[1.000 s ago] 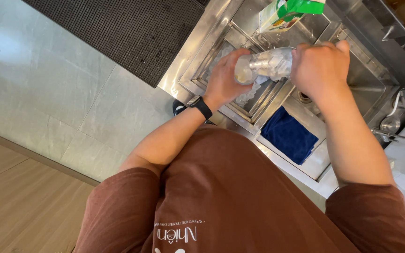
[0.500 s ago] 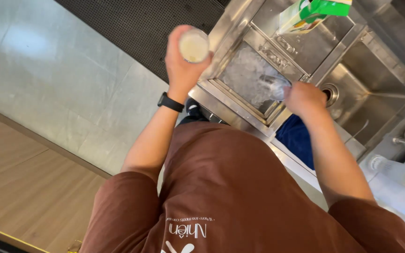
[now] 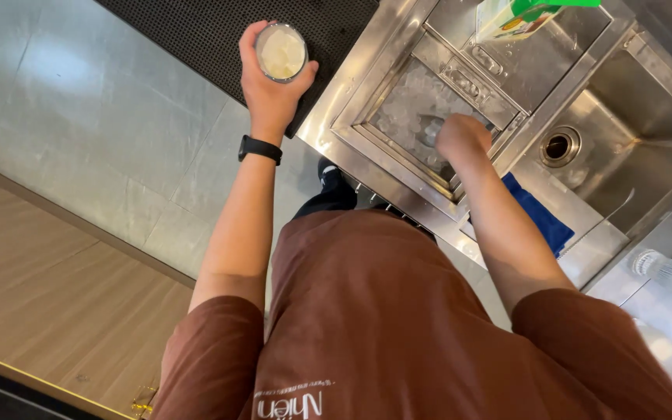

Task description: The person stirs a white liquid in several glasses using a long spoon. They then scoop ice from a bin into the glasses and place them on a mat. Finally, they pour a green liquid from a measuring cup into the glasses.

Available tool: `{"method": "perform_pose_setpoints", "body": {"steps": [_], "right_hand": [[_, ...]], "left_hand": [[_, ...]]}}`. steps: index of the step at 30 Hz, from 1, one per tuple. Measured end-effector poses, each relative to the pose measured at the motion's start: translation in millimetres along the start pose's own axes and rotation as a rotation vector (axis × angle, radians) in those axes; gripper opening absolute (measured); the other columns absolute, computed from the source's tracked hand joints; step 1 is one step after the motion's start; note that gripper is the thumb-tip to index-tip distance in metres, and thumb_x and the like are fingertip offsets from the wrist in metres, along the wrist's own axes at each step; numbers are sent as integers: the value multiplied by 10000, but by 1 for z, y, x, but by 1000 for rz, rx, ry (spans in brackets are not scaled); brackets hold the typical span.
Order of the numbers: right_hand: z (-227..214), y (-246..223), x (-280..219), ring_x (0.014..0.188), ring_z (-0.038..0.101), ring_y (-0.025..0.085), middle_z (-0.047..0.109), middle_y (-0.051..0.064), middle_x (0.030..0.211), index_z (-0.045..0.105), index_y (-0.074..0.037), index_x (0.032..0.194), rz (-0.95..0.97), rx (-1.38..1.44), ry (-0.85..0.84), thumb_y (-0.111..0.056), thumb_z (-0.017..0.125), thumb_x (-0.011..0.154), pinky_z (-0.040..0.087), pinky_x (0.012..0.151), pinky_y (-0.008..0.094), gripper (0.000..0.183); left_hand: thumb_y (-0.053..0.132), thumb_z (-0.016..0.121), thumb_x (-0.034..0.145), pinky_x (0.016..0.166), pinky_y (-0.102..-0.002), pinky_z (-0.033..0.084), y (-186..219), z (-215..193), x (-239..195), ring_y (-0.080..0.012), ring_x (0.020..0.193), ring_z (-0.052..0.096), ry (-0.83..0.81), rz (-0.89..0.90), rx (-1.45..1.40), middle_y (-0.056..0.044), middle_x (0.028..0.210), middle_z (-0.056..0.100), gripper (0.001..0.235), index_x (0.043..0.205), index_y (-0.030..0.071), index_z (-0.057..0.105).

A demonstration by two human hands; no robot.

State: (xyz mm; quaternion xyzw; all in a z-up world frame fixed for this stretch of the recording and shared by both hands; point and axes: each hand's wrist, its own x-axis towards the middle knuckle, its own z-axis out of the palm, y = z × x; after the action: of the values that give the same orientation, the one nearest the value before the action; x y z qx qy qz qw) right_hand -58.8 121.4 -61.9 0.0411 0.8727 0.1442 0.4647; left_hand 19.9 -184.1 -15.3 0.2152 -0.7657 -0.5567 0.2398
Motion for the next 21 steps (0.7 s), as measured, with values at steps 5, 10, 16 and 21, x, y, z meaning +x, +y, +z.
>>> {"method": "perform_pose_setpoints", "body": {"steps": [5, 10, 16, 21], "right_hand": [[37, -25, 61, 964, 737, 383, 757, 164, 1072, 777, -95, 1041, -1, 294, 121, -79, 590, 908, 588, 688, 428, 230], [60, 43, 77, 850, 614, 383, 649, 205, 906, 655, -21, 946, -430, 403, 226, -321, 370, 1085, 460, 687, 505, 436], [30, 65, 36, 821, 639, 351, 705, 161, 887, 627, -36, 947, -501, 542, 157, -314, 318, 1125, 436, 728, 508, 452], [-54, 91, -81, 947, 672, 258, 670, 161, 1028, 620, -20, 1131, -371, 536, 85, -176, 329, 1152, 578, 763, 404, 330]], "left_hand": [[73, 962, 736, 1130, -323, 441, 4, 0, -1, -214, 1281, 603, -28, 3, -26, -32, 1375, 593, 782, 1338, 187, 477], [35, 997, 748, 1200, -352, 374, -8, -1, -4, -252, 1351, 528, -61, 52, -24, -82, 1431, 502, 895, 1412, 161, 410], [160, 955, 701, 1017, -331, 492, 19, 5, -4, -220, 1156, 645, -10, -16, 146, 3, 1260, 622, 726, 1281, 200, 522], [115, 957, 686, 1074, -343, 459, 39, 28, -28, -250, 1203, 631, -63, 75, 151, -27, 1280, 632, 736, 1291, 163, 539]]}}
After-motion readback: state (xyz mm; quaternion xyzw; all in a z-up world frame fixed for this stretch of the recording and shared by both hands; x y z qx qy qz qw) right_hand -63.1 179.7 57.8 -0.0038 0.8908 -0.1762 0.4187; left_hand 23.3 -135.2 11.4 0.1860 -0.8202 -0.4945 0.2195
